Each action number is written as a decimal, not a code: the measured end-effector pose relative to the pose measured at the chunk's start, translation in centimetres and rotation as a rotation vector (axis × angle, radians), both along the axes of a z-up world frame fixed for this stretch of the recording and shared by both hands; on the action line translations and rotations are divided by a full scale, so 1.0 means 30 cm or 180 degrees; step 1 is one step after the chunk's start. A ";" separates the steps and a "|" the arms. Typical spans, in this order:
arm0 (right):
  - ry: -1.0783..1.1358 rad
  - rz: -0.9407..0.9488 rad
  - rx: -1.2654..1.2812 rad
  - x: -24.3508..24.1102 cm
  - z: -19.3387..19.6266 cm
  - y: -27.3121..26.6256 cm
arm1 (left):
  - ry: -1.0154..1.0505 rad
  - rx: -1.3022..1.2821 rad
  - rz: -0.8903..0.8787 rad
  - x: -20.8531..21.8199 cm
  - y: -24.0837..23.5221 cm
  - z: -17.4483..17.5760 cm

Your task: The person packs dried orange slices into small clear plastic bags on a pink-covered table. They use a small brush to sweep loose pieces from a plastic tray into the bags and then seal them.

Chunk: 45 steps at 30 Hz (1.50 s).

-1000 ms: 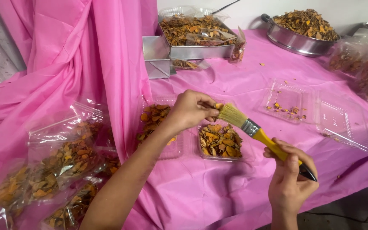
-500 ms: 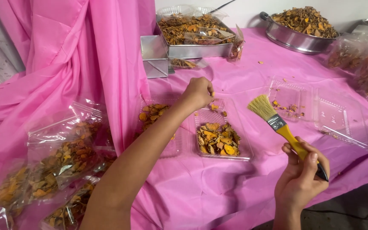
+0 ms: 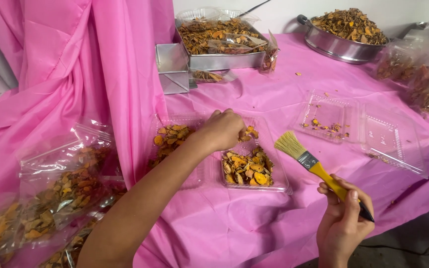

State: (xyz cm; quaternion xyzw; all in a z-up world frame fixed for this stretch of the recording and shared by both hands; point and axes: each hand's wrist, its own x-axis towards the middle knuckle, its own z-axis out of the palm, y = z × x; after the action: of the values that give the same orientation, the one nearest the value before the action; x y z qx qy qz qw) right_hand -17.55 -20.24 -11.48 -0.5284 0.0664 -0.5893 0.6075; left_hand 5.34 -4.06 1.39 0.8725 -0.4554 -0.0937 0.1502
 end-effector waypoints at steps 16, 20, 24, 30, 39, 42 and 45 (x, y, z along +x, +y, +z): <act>0.0049 0.0117 0.0083 -0.003 -0.023 0.001 | 0.0488 0.0572 0.0046 -0.053 0.004 0.027; 0.0038 0.0094 0.0119 -0.009 -0.024 0.002 | -0.0060 0.0347 -0.0246 -0.006 -0.032 -0.020; -0.0065 0.0055 0.0186 -0.019 -0.025 -0.011 | 0.0427 -0.0225 -0.0964 -0.014 -0.071 -0.067; 0.0082 -0.0042 0.0128 -0.044 -0.001 0.009 | -0.0117 -0.0295 -0.1039 -0.045 -0.132 -0.139; -0.0040 0.0074 -0.0034 -0.042 0.006 0.024 | 0.0662 -0.1957 0.0026 -0.115 0.035 -0.033; -0.0229 -0.0017 -0.0338 -0.017 0.028 0.078 | 0.0865 -0.2362 0.0639 -0.121 0.039 -0.073; -0.0040 0.0243 -0.0610 0.002 0.048 0.110 | 0.0633 -0.2473 0.0636 -0.135 0.038 -0.076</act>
State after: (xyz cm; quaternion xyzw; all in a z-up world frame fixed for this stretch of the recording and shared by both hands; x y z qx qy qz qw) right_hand -17.49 -16.95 -10.05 -0.5825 -0.0143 -0.5727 0.5766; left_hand 1.29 -2.92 -0.90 0.7775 -0.3533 0.0164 0.5200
